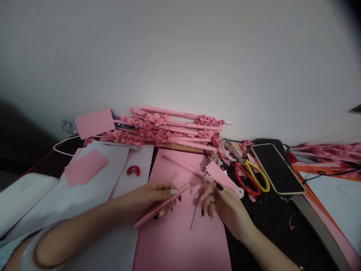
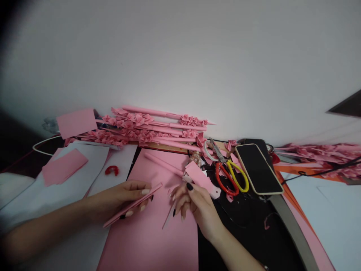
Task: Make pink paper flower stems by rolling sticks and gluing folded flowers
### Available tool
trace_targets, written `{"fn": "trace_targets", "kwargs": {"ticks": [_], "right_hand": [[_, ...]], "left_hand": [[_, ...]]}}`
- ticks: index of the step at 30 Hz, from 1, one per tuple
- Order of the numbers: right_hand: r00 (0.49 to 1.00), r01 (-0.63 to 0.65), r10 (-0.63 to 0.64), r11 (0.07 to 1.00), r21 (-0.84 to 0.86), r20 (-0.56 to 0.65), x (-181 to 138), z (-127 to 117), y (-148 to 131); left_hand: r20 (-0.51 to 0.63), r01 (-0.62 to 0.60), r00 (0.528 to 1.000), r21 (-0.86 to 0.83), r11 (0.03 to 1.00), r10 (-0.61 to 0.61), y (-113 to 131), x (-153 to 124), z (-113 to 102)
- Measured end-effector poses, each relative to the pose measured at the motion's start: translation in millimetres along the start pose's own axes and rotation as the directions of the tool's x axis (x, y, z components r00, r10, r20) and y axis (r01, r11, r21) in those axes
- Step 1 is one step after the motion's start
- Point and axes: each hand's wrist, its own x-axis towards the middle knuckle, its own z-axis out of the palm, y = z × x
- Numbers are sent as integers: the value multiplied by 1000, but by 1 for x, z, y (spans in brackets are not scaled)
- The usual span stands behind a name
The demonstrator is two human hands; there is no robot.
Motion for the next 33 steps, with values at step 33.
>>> {"fn": "trace_targets", "kwargs": {"ticks": [33], "right_hand": [[960,277,-206,600,-751,190,-5,11,4]], "left_hand": [[217,9,974,234,972,-61,1,0,4]]}}
